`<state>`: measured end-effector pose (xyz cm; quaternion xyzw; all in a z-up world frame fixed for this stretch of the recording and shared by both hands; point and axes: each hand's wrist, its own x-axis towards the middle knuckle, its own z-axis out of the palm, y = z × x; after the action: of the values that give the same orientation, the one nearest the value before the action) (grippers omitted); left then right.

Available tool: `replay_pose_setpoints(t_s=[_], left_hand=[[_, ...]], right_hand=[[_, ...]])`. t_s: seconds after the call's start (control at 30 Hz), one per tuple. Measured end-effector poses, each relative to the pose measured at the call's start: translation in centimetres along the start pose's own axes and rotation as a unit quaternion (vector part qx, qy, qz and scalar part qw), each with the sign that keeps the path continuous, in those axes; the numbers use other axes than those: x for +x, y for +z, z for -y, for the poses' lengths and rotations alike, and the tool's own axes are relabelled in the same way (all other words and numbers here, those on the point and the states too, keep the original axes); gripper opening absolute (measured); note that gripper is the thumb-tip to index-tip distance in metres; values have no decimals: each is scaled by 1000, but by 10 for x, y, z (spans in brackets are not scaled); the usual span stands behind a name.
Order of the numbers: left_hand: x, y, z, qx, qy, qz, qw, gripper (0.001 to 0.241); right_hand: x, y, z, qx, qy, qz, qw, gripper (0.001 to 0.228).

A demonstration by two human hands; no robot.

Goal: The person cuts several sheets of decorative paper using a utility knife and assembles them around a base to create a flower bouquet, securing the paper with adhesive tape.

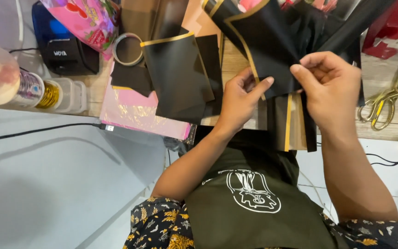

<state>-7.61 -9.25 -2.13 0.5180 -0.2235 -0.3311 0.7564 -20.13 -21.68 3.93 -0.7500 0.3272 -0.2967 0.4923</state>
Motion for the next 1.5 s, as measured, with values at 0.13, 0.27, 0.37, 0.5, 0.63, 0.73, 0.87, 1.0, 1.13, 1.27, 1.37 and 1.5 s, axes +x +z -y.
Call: replay_pose_setpoints(t_s=[0.13,0.27,0.37,0.5,0.63,0.73,0.87,1.0,1.13,1.27,1.37,1.5], left_hand=[[9,2,4,42,-45,-60,996,26],[8,7,6,113,-56,-88,988,16],[7,10,7,75,-35,-82,993,14],[8,13,13,115,-34,-105,987,17],[9,15,21,79,14,-113,990,27],[7,18,19,69,13,-108,992,15],[5,19,12,99,16,-101,990,31],[5,20,7,161,1,-116,980,32],[10,18,22,203,17,-110,973,23],[15,10,40,181,109,-96,973,37],[19,3,51,91,102,-57,989,42],[28,3,68,137,152,-78,976,43]], right_hand=[[6,7,-4,-182,-82,-5,980,15],[13,1,-12,-232,-103,2,967,16],[18,-5,-11,-220,-95,9,971,14],[19,-17,-1,-156,-23,90,983,11],[18,-19,-7,-179,-29,103,978,10],[19,-13,0,-175,-31,64,982,8],[22,-12,-24,-245,-177,33,953,11],[16,-9,-24,-278,-225,8,934,10],[21,-15,-42,-266,-194,4,944,12],[28,-19,-42,-249,-185,15,951,13],[31,-19,-43,-201,-137,32,970,13],[32,-16,-40,-203,-128,18,971,13]])
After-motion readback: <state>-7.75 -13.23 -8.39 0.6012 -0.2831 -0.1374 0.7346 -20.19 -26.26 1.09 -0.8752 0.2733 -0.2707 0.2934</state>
